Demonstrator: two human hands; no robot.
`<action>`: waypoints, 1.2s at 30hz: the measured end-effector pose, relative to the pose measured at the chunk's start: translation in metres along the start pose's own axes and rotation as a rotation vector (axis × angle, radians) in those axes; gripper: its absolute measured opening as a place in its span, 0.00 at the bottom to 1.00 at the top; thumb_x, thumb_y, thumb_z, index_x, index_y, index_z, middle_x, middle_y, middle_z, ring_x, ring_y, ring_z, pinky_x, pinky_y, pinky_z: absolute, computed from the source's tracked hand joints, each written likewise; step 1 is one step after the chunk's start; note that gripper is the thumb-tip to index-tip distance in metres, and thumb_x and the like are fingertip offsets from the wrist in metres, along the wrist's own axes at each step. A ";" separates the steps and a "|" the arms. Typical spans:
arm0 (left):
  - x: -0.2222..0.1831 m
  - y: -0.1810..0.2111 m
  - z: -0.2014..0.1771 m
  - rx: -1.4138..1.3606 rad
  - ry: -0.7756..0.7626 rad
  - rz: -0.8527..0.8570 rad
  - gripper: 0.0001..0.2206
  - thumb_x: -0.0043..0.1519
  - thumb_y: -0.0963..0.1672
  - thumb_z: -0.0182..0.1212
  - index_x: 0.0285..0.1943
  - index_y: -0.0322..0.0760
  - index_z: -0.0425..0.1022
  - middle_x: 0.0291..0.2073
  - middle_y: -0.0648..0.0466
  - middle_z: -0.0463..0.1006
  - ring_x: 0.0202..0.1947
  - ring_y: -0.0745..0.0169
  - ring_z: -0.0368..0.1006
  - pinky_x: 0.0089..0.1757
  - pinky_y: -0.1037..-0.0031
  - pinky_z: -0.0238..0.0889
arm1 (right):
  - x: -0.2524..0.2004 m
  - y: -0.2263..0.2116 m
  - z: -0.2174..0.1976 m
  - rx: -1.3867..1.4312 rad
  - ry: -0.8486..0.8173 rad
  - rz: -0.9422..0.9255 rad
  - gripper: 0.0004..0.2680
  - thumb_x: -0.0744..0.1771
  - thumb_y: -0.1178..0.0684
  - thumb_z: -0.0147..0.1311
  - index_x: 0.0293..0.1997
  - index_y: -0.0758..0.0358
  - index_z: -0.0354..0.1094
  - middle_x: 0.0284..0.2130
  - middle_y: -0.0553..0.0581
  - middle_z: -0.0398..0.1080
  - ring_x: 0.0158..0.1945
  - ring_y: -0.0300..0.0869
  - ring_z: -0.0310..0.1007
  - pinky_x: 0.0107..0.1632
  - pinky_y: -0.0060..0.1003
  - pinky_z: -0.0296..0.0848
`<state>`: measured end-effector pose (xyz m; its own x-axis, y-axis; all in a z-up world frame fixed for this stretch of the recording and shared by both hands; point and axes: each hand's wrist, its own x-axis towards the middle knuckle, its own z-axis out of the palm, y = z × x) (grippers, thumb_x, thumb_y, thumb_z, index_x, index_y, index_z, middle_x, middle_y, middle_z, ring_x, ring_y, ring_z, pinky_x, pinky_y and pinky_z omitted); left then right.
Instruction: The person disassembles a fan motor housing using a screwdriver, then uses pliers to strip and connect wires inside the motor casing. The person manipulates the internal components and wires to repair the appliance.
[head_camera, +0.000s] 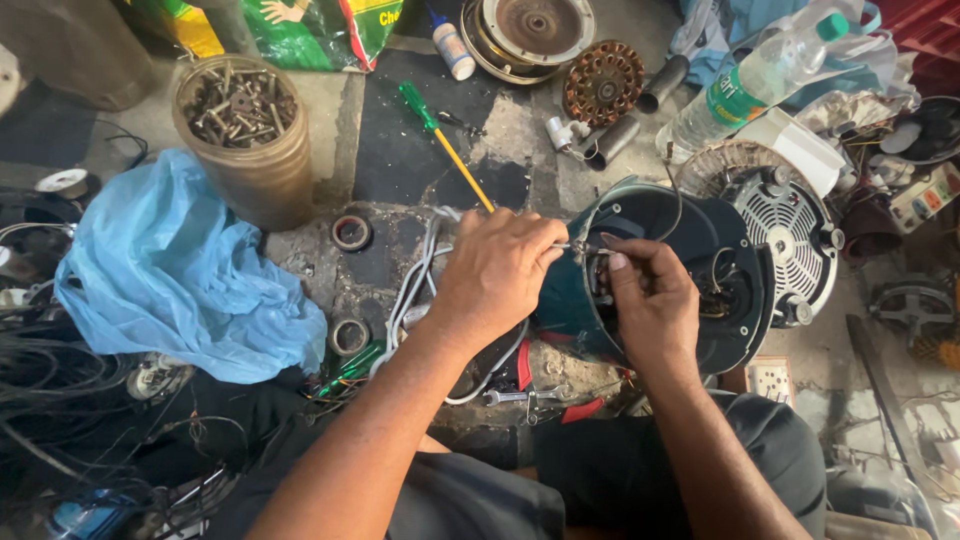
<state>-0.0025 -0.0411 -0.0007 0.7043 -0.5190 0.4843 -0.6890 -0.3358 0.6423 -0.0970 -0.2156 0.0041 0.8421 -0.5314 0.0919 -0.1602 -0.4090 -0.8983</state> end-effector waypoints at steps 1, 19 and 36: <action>0.000 0.001 0.001 0.000 -0.005 -0.012 0.03 0.65 0.44 0.60 0.44 0.42 0.74 0.37 0.56 0.81 0.42 0.53 0.74 0.48 0.57 0.55 | 0.001 0.002 0.000 0.020 -0.003 -0.009 0.05 0.70 0.57 0.55 0.49 0.66 0.72 0.30 0.46 0.72 0.33 0.26 0.66 0.36 0.22 0.66; -0.002 -0.006 0.012 0.104 0.077 0.076 0.04 0.64 0.44 0.63 0.44 0.43 0.78 0.34 0.58 0.77 0.39 0.57 0.74 0.52 0.58 0.57 | 0.002 0.007 -0.004 0.112 -0.077 -0.011 0.04 0.70 0.58 0.51 0.45 0.68 0.68 0.34 0.51 0.72 0.38 0.32 0.69 0.42 0.27 0.69; 0.009 -0.023 -0.010 -0.309 -0.061 -0.068 0.09 0.61 0.45 0.62 0.46 0.36 0.76 0.36 0.47 0.82 0.39 0.44 0.80 0.39 0.59 0.70 | 0.003 -0.005 -0.002 -0.102 -0.196 -0.174 0.14 0.68 0.50 0.59 0.58 0.64 0.71 0.44 0.53 0.71 0.44 0.35 0.70 0.48 0.30 0.71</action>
<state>0.0208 -0.0306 -0.0053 0.7290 -0.5528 0.4036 -0.5498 -0.1216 0.8264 -0.0954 -0.2169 0.0095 0.9434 -0.2972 0.1474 -0.0469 -0.5594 -0.8276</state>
